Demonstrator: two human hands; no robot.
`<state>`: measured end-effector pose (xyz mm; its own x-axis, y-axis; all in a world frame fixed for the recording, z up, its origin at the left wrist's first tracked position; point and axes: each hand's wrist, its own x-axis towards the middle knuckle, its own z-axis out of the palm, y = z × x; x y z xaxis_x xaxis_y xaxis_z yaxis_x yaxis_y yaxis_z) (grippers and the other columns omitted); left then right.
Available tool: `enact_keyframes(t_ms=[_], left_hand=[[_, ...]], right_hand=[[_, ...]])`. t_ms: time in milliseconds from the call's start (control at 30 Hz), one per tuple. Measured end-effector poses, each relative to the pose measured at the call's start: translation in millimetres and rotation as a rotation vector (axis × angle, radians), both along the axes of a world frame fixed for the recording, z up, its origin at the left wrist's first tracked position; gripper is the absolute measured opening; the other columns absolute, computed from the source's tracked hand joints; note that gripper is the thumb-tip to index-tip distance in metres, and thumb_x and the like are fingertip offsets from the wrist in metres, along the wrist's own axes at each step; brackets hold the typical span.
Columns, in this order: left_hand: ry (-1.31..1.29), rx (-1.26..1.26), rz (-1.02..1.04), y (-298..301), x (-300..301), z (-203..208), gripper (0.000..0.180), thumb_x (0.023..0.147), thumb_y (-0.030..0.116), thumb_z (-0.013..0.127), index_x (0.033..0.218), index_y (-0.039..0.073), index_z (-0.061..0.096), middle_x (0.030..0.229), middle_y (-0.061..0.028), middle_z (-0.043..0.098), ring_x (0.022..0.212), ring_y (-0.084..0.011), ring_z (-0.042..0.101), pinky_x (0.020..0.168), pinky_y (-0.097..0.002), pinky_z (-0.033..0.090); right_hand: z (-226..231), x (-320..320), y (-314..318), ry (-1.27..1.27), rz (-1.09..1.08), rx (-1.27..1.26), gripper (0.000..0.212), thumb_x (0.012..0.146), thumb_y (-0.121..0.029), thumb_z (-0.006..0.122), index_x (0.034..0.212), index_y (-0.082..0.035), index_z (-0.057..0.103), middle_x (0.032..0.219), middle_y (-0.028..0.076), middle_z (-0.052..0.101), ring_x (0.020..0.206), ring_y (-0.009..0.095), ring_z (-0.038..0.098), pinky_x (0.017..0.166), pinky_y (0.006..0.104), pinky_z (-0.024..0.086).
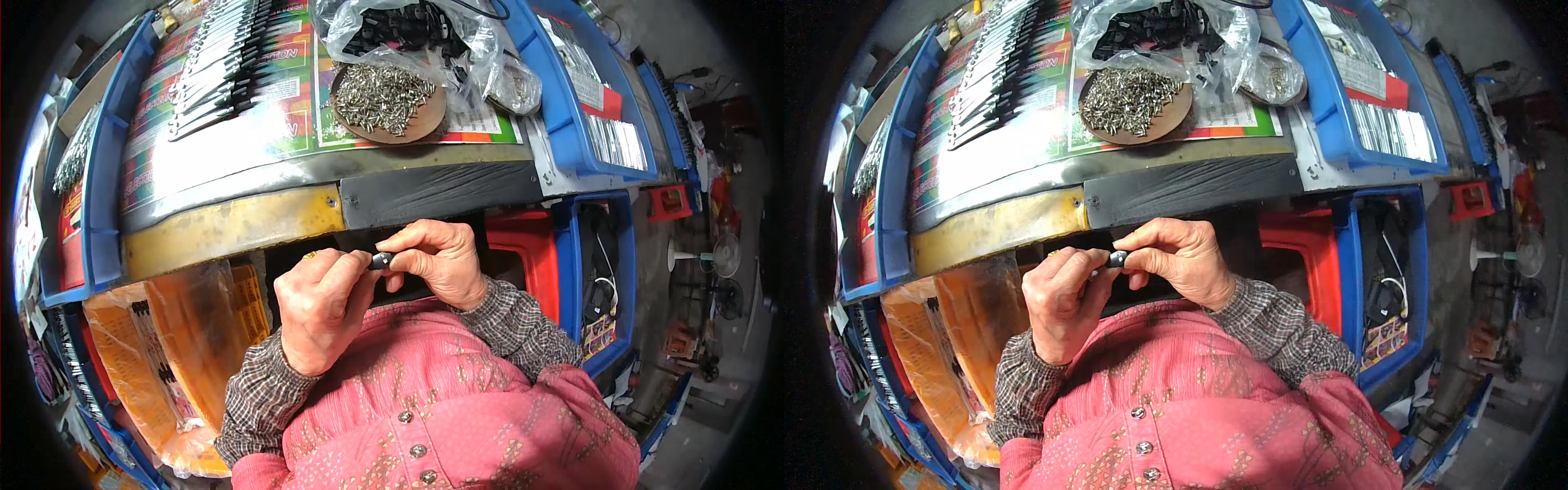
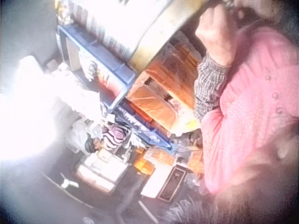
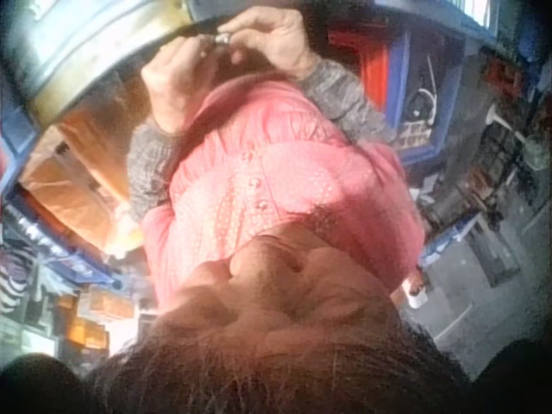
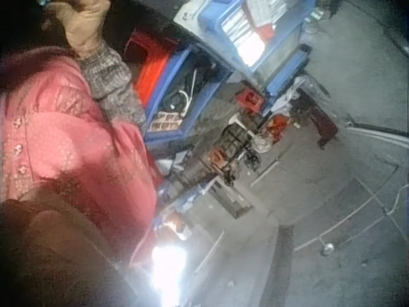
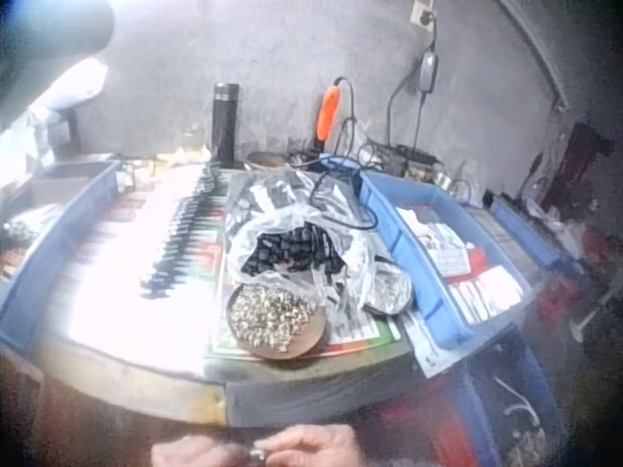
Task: The person assembles wiper components by taking metal strips and plastic caps from containers, attaching the plastic caps onto the ends of the strips by hand, and placing the assembled blades into a row on the workbench.
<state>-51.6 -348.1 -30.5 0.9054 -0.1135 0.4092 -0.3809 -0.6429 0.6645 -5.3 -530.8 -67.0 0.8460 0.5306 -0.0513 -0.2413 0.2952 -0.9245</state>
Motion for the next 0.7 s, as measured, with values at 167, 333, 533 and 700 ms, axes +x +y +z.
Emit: enact_keyframes(t_ms=[167, 333, 533, 700], left_hand=[[-0.047, 0.023, -0.003, 0, -2, -5, 0.021, 0.068, 0.001, 0.073, 0.086, 0.004, 0.063, 0.066, -0.0070, 0.054, 0.057, -0.0234, 0.056, 0.050, -0.0351, 0.045], [-0.101, 0.106, 0.014, -2, -2, -4, 0.024, 0.066, 0.002, 0.073, 0.088, 0.004, 0.064, 0.069, -0.0070, 0.055, 0.059, -0.0235, 0.057, 0.051, -0.0349, 0.047], [-0.139, 0.120, 0.004, -5, -3, -8, 0.026, 0.065, 0.002, 0.072, 0.090, 0.004, 0.063, 0.070, -0.0072, 0.055, 0.059, -0.0235, 0.058, 0.051, -0.0347, 0.047], [-0.061, 0.127, 0.003, -8, -5, -6, 0.023, 0.067, -0.002, 0.072, 0.089, 0.002, 0.064, 0.073, -0.0096, 0.061, 0.064, -0.0247, 0.062, 0.056, -0.0336, 0.049]], right_hand=[[4, -2, 1, 0.017, 0.002, -0.007, 0.016, 0.089, -0.003, 0.065, 0.104, 0.003, 0.066, 0.083, 0.009, 0.067, 0.067, 0.012, 0.066, 0.061, 0.0229, 0.055], [9, -3, -1, 0.054, 0.039, -0.030, 0.019, 0.091, -0.010, 0.065, 0.107, 0.001, 0.063, 0.078, 0.007, 0.067, 0.062, 0.009, 0.062, 0.055, 0.0207, 0.050], [23, -4, 4, 0.101, 0.017, -0.205, 0.009, 0.092, -0.007, 0.063, 0.098, -0.001, 0.062, 0.073, 0.003, 0.063, 0.057, 0.005, 0.057, 0.050, 0.0185, 0.047], [21, -10, 9, 0.062, -0.067, -0.265, 0.007, 0.090, -0.004, 0.065, 0.095, -0.001, 0.062, 0.072, 0.001, 0.062, 0.055, 0.003, 0.055, 0.048, 0.0173, 0.045]])
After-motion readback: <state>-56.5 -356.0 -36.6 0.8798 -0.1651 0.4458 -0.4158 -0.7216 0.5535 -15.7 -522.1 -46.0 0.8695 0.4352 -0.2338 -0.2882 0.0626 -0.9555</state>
